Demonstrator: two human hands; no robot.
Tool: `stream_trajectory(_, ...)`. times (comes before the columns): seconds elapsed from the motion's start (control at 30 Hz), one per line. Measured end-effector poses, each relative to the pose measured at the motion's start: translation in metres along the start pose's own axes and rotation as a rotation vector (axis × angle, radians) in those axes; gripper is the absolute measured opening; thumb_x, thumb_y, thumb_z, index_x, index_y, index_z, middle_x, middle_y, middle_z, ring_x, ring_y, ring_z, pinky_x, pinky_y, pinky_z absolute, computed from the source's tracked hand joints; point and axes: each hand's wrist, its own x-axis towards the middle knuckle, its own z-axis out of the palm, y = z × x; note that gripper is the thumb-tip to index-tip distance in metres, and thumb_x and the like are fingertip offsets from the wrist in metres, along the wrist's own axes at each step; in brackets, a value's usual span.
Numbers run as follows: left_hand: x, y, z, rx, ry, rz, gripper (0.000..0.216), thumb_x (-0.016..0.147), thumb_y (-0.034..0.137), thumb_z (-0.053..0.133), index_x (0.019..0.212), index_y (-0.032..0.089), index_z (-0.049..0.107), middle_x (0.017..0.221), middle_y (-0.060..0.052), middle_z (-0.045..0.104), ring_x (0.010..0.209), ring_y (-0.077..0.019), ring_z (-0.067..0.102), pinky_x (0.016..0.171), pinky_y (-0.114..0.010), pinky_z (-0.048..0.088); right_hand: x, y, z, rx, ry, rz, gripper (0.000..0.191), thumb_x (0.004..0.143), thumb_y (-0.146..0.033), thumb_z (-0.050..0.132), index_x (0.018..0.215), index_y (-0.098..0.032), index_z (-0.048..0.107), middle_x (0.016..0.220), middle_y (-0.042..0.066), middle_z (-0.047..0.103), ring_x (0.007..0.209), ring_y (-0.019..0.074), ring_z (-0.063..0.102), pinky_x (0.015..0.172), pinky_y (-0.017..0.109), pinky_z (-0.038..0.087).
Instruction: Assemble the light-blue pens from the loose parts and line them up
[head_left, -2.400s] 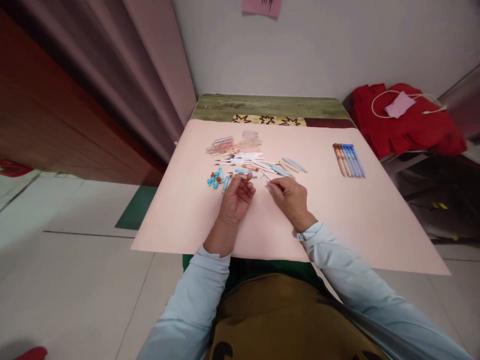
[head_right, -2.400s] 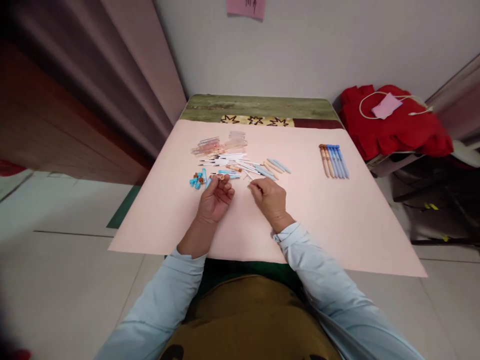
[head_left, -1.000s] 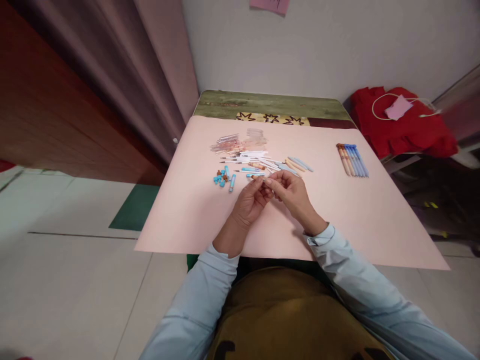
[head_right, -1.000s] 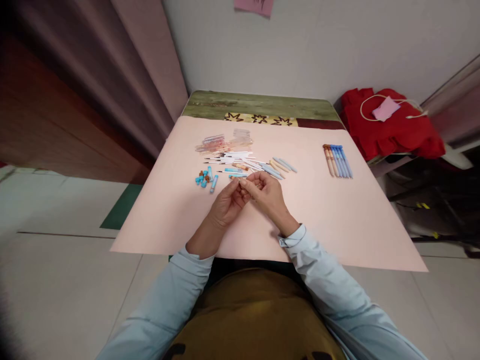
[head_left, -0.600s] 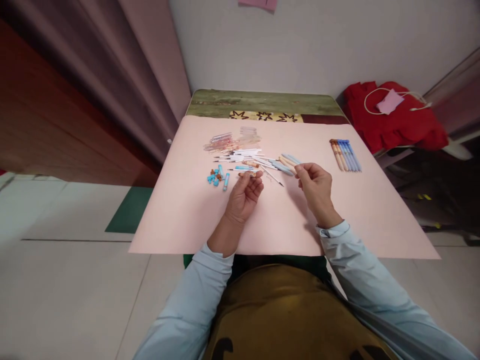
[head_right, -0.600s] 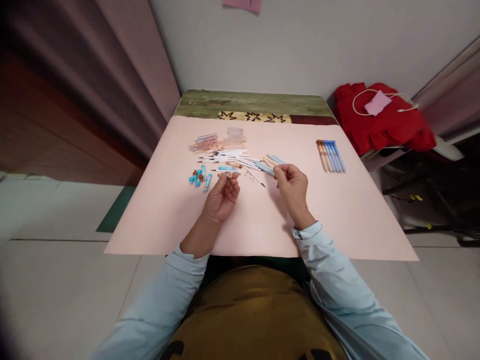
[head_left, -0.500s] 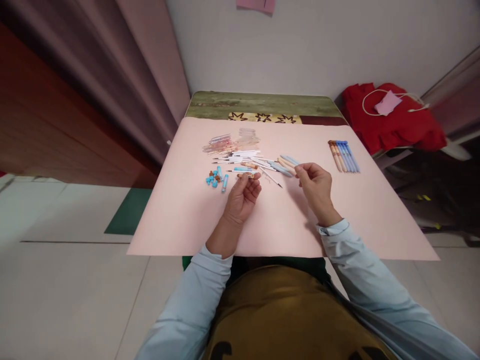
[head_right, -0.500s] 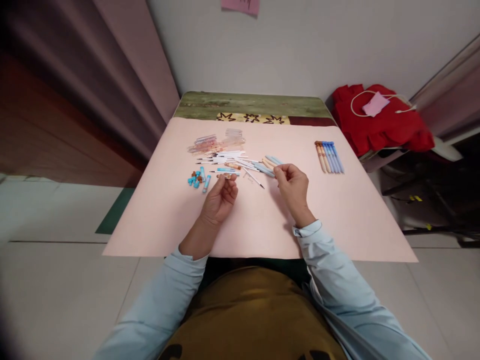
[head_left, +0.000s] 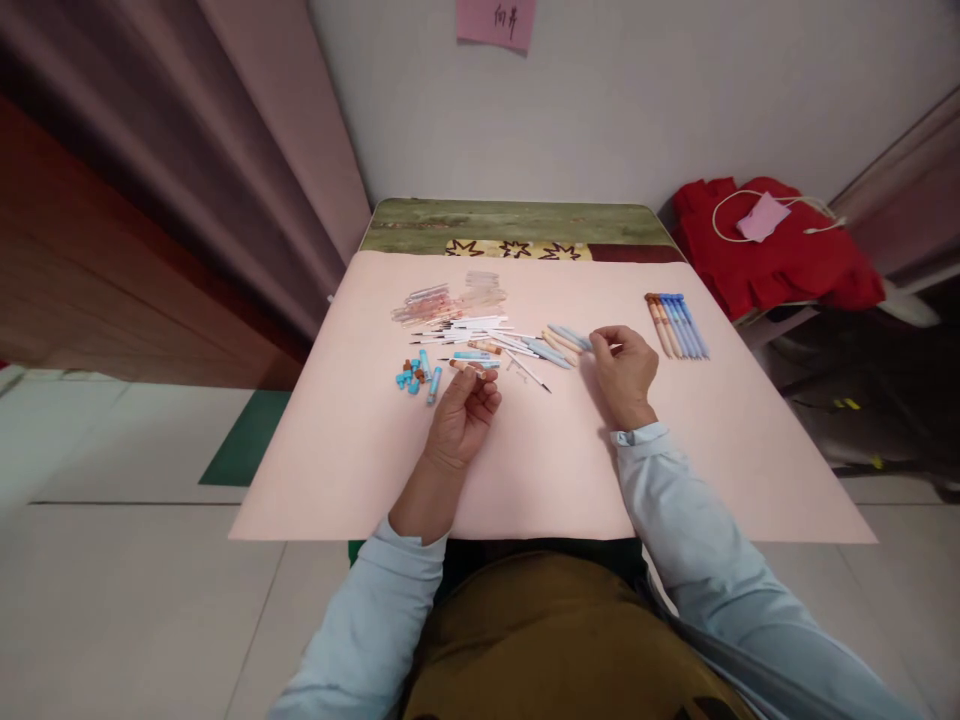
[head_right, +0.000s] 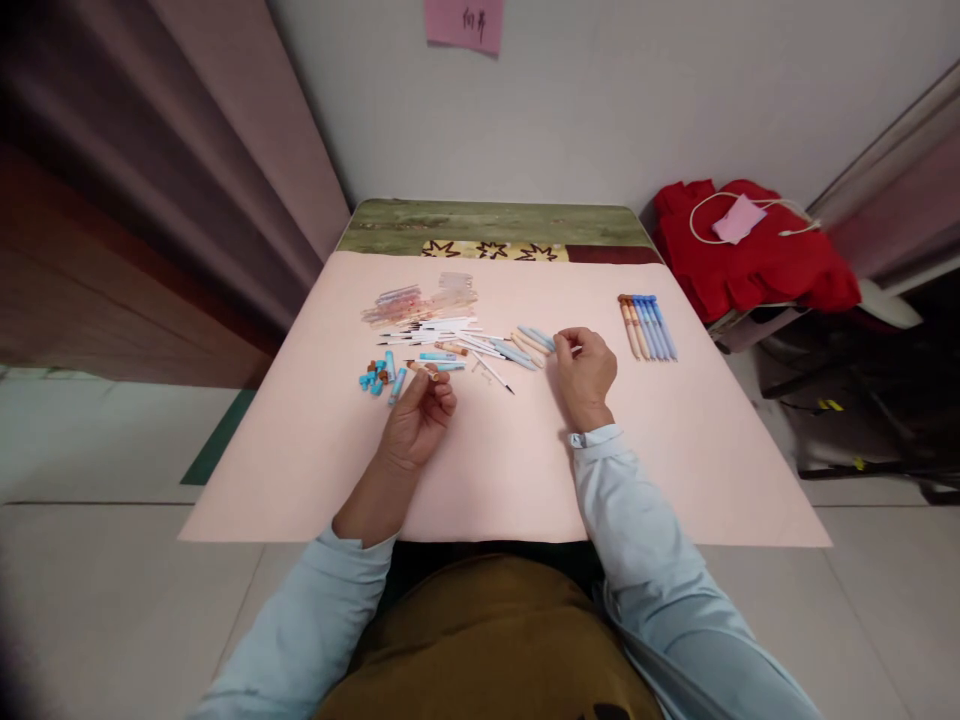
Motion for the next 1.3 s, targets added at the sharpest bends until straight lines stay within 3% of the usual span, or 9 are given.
stream_trajectory(0.13, 0.0, 0.002, 0.001, -0.013, -0.006, -0.005, 0.001, 0.089, 0.015, 0.063, 0.089, 0.014, 0.064, 0.076, -0.002, 0.066, 0.061, -0.0053, 0.062, 0.059, -0.014, 0.053, -0.001, 0.004, -0.003, -0.044, -0.048, -0.002, 0.028, 0.088, -0.038, 0.051, 0.091, -0.02, 0.071, 0.088, 0.005, 0.071, 0.069, 0.0174, 0.059, 0.07, 0.03, 0.043)
stream_trajectory(0.3, -0.001, 0.003, 0.0, -0.013, 0.004, -0.006, 0.003, 0.09, 0.016, 0.062, 0.091, 0.014, 0.064, 0.077, -0.001, 0.065, 0.061, -0.0052, 0.061, 0.058, -0.014, 0.052, -0.003, -0.009, -0.01, -0.197, -0.302, 0.002, 0.024, 0.083, -0.042, 0.058, 0.082, -0.024, 0.074, 0.079, 0.003, 0.072, 0.071, 0.0202, 0.06, 0.065, 0.03, 0.038)
stream_trajectory(0.43, -0.002, 0.004, 0.002, -0.01, 0.013, 0.001, 0.003, 0.089, 0.016, 0.064, 0.091, 0.014, 0.063, 0.076, -0.001, 0.064, 0.06, -0.005, 0.06, 0.057, -0.014, 0.051, -0.004, -0.015, -0.011, -0.31, -0.388, 0.008, 0.025, 0.083, -0.042, 0.057, 0.086, -0.026, 0.076, 0.084, 0.004, 0.073, 0.076, 0.0221, 0.062, 0.066, 0.031, 0.038)
stream_trajectory(0.8, -0.003, 0.003, 0.001, 0.032, 0.031, -0.006, 0.005, 0.086, 0.015, 0.066, 0.091, 0.013, 0.065, 0.078, -0.002, 0.066, 0.061, -0.0059, 0.062, 0.058, -0.015, 0.053, -0.009, -0.018, -0.006, -0.363, -0.392, -0.126, 0.027, 0.087, -0.035, 0.053, 0.091, -0.024, 0.077, 0.091, 0.007, 0.072, 0.077, 0.0211, 0.062, 0.062, 0.03, 0.036)
stream_trajectory(1.07, -0.004, 0.0, 0.0, 0.052, 0.035, 0.002, 0.007, 0.085, 0.016, 0.068, 0.091, 0.013, 0.067, 0.079, -0.003, 0.069, 0.061, -0.0069, 0.063, 0.059, -0.017, 0.054, -0.009, -0.016, -0.004, -0.316, -0.33, -0.026, 0.024, 0.083, -0.036, 0.056, 0.085, -0.021, 0.075, 0.079, 0.008, 0.072, 0.07, 0.0219, 0.06, 0.064, 0.031, 0.04)
stream_trajectory(1.2, -0.005, 0.002, -0.002, 0.028, 0.034, 0.026, 0.007, 0.086, 0.015, 0.067, 0.092, 0.012, 0.067, 0.078, -0.003, 0.069, 0.061, -0.0068, 0.063, 0.058, -0.016, 0.054, -0.01, -0.011, -0.004, -0.133, -0.263, 0.03, 0.025, 0.082, -0.037, 0.057, 0.086, -0.019, 0.073, 0.076, 0.007, 0.071, 0.07, 0.0221, 0.061, 0.07, 0.034, 0.044)
stream_trajectory(1.3, -0.005, 0.003, -0.002, 0.015, 0.039, 0.028, 0.007, 0.086, 0.014, 0.066, 0.092, 0.013, 0.067, 0.078, -0.003, 0.069, 0.061, -0.0065, 0.063, 0.058, -0.015, 0.053, -0.01, -0.011, -0.002, 0.227, -0.227, 0.112, 0.03, 0.081, -0.04, 0.06, 0.096, -0.017, 0.071, 0.082, 0.005, 0.069, 0.07, 0.0182, 0.06, 0.069, 0.032, 0.047)
